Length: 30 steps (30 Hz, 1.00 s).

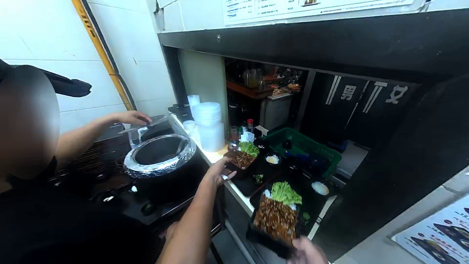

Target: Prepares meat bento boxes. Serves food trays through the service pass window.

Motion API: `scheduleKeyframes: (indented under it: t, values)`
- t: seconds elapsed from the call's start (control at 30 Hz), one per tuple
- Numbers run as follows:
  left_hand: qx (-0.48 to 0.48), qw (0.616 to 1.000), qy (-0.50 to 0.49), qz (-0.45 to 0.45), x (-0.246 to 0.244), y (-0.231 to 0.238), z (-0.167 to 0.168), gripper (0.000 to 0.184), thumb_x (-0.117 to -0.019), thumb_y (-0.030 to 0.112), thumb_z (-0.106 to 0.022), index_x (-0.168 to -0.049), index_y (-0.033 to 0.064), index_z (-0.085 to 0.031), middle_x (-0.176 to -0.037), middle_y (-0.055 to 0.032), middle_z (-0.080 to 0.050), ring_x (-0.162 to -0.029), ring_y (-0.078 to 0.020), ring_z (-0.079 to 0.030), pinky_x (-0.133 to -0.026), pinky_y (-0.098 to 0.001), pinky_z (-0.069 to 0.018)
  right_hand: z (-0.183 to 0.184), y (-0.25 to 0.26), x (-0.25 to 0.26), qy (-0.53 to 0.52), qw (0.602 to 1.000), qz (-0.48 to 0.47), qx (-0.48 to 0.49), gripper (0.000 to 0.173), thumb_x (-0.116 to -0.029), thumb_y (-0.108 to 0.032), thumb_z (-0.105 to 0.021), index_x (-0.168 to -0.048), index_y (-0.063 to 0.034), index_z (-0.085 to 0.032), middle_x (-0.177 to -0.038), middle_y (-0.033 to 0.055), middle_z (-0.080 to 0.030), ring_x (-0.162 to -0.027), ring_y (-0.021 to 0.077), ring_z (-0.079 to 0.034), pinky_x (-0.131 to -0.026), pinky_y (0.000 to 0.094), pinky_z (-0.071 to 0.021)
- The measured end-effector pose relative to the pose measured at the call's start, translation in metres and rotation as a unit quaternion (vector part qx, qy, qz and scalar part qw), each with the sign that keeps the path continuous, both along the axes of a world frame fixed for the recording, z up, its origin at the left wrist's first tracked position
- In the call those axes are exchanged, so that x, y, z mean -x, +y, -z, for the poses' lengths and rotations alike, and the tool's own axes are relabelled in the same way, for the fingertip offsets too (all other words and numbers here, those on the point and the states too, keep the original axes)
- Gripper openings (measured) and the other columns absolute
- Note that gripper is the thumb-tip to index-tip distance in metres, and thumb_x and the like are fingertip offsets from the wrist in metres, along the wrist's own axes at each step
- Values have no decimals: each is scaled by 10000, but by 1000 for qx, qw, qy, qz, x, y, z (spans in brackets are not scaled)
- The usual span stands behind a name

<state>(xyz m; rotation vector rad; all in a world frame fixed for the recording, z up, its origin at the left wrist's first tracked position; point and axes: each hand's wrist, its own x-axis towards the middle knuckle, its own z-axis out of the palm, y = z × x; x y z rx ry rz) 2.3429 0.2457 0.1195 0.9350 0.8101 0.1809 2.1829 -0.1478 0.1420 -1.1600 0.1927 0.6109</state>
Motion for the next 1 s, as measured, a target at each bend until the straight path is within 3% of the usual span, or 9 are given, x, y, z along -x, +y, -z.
scheduleKeyframes:
  t: [0.17,0.3,0.4,0.6,0.7,0.8,0.87,0.93,1.0]
  values:
    - [-18,999,-14,39,4,3,4,538,-923,311,-727,-1368,75,-539,-1123,-212,-645,-891,-334,-686,-765,-502,-613,1,58,-41,39,989,114,80,238,-987,-275,-619,-1039,-43,-632,-757,117,-630,-543,198,-604,-476,332,-524]
    - [-26,999,-25,23,4,1,0,442,-991,250,-635,-1368,52,-517,-1106,-215,-640,-868,-325,-677,-746,-500,-606,14,76,-56,48,980,155,111,266,-986,-295,-639,-1029,-34,-616,-738,120,-601,-541,209,-615,-486,341,-552]
    - [-40,999,-11,-2,2,3,0,400,-960,166,-635,-1318,34,-517,-1041,-203,-611,-787,-300,-645,-694,-482,-599,19,81,-56,45,978,170,116,274,-978,-268,-669,-1057,-19,-587,-864,173,-661,-615,259,-683,-546,386,-610]
    - [-40,999,-14,-33,13,-3,-7,463,-938,171,-667,-1351,33,-507,-1183,-223,-599,-924,-344,-658,-738,-514,-602,22,77,-57,34,985,133,104,365,-998,-228,-681,-1236,25,-569,-1093,236,-706,-782,329,-763,-669,435,-671]
    - [-127,987,-28,-90,26,-22,-15,405,-974,303,-660,-1251,22,-569,-1033,-185,-649,-731,-265,-623,-621,-440,-558,24,70,-58,29,988,120,92,418,-989,-199,-712,-1280,34,-523,-1117,247,-697,-810,343,-767,-688,446,-677]
    - [-129,981,-125,-71,39,-58,-30,430,-1027,401,-584,-1274,49,-569,-1010,-158,-634,-802,-258,-616,-672,-444,-535,29,63,-56,11,990,120,74,487,-974,-185,-741,-1329,34,-490,-1147,252,-688,-834,356,-769,-712,459,-682]
    - [-169,970,-173,-27,42,-83,-34,374,-1014,302,-532,-1274,39,-590,-1050,-161,-668,-908,-267,-655,-752,-463,-561,30,60,-54,12,988,140,60,437,-965,-165,-747,-1270,44,-516,-1124,256,-692,-824,362,-767,-713,468,-682]
    - [-294,944,-143,35,45,-99,-35,370,-976,202,-506,-1305,62,-603,-1151,-150,-664,-1027,-271,-646,-840,-496,-552,31,58,-54,17,986,156,59,347,-984,-172,-699,-1211,38,-542,-1071,245,-685,-768,339,-753,-681,458,-673]
    - [-415,904,-72,72,46,-106,-31,284,-989,171,-560,-1252,117,-652,-1122,-128,-688,-999,-276,-667,-831,-538,-552,27,59,-54,26,984,162,75,281,-1001,-206,-654,-1143,18,-561,-923,204,-679,-651,280,-716,-597,407,-647]
